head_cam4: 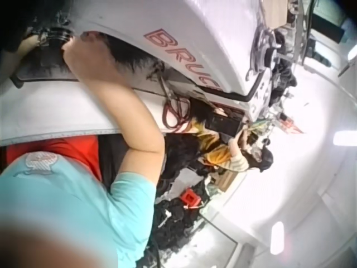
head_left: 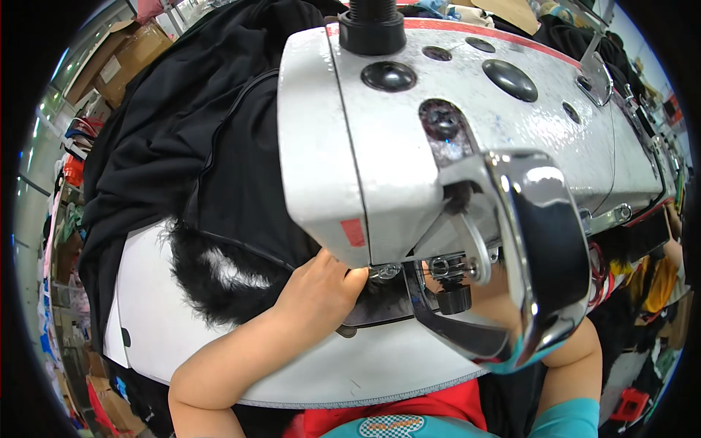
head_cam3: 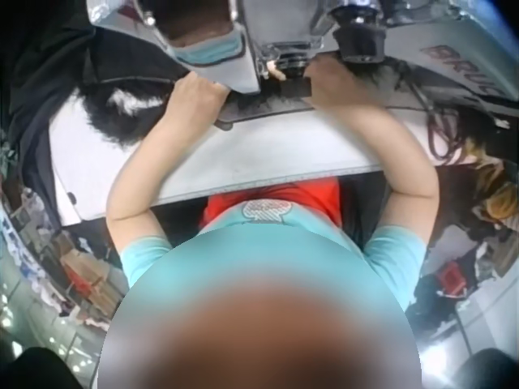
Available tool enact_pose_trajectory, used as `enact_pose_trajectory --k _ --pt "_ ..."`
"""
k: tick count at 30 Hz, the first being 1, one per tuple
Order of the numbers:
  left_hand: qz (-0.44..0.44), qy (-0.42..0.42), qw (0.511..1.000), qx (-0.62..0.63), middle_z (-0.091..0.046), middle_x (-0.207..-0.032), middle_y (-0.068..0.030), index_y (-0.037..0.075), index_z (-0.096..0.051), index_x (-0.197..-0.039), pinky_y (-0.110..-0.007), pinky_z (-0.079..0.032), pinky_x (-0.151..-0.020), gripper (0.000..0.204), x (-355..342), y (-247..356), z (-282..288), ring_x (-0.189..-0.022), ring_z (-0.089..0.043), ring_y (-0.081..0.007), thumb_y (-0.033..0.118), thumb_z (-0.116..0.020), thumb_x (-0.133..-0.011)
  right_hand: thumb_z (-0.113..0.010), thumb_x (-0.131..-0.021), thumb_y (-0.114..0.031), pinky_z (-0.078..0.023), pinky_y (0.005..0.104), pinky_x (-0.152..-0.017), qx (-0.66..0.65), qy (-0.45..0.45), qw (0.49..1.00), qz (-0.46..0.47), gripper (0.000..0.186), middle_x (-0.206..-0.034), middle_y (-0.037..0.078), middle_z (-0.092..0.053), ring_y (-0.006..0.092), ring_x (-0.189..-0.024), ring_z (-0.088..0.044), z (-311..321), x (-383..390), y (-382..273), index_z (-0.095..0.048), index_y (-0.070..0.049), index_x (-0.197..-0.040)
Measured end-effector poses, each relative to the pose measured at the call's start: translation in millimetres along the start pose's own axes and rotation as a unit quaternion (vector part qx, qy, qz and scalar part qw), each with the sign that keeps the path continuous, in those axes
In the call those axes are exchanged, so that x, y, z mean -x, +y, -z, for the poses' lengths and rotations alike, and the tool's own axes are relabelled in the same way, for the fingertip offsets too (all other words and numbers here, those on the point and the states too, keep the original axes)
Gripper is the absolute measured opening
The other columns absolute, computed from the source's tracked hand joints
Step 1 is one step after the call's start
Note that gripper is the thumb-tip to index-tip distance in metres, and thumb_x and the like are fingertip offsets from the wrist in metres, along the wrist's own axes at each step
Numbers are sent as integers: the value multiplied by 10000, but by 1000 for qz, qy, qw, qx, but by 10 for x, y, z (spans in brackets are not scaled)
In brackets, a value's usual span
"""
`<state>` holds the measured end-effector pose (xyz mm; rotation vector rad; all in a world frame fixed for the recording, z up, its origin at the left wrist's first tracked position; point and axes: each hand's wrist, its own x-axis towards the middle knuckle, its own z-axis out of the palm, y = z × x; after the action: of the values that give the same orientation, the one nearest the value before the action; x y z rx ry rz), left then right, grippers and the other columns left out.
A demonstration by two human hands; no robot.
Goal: Sewing a black fur trim onto a garment using an industrial sewing machine.
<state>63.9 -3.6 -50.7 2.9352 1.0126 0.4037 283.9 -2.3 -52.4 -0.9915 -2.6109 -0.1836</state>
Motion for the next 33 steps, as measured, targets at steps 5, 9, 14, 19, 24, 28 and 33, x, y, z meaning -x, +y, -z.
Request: enact_pose_trajectory --k 5,9,14,19,24,28,33 --pt "93 -29 994 56 -511 -861 -126 15 -535 -803 -337 -494 -626 143 -77 46 42 -861 -498 -275 82 -541 -676 -564 -642 -105 -498 324 -489 2 36 999 6 108 -570 85 -595 221 -576 -614 115 -62 -6 -636 -24 -644" --pt "97 -56 992 50 -510 -864 -129 13 -543 -803 -334 -496 -630 135 -134 80 142 -854 -503 -282 87 -541 -690 -555 -650 -110 -490 306 -495 45 150 984 88 116 -588 96 -588 216 -573 -606 188 -180 58 -632 -24 -638" --pt "52 -68 996 -3 -510 -875 -133 30 -564 -758 -345 -483 -646 86 -50 16 183 -834 -511 -276 97 -532 -714 -543 -642 -92 -506 309 -562 105 5 987 121 104 -656 110 -599 215 -692 -606 208 -166 24 -635 -47 -629" --pt "-18 43 997 -55 -513 -647 -42 80 -551 -664 -306 -452 -593 62 -144 -188 211 -726 -519 -210 114 -534 -615 -533 -561 -181 -445 316 -615 183 -67 977 83 109 -606 19 -550 176 -665 -555 -144 11 79 -610 -105 -574" --pt "-79 -18 992 -98 -437 -694 -33 29 -561 -817 -273 -414 -586 195 -9 -173 303 -682 -470 -170 86 -526 -635 -531 -613 -172 -436 246 -509 80 -79 993 29 102 -595 6 -492 171 -673 -550 234 52 32 -604 -119 -659" --pt "-118 8 989 -86 -418 -736 -14 -24 -547 -991 -228 -371 -563 335 -27 50 233 -681 -431 -136 96 -520 -680 -513 -704 -167 -468 279 -600 3 -91 996 8 291 -841 56 -515 186 -890 -501 400 222 104 -579 -98 -979" --pt "-114 2 987 -117 -446 -826 -31 -38 -538 -1007 -237 -368 -566 366 -67 140 250 -735 -436 -145 106 -524 -671 -489 -717 -133 -391 327 -874 61 -80 994 48 359 -968 100 -531 255 -1002 -480 370 220 -66 -532 -18 -1055"
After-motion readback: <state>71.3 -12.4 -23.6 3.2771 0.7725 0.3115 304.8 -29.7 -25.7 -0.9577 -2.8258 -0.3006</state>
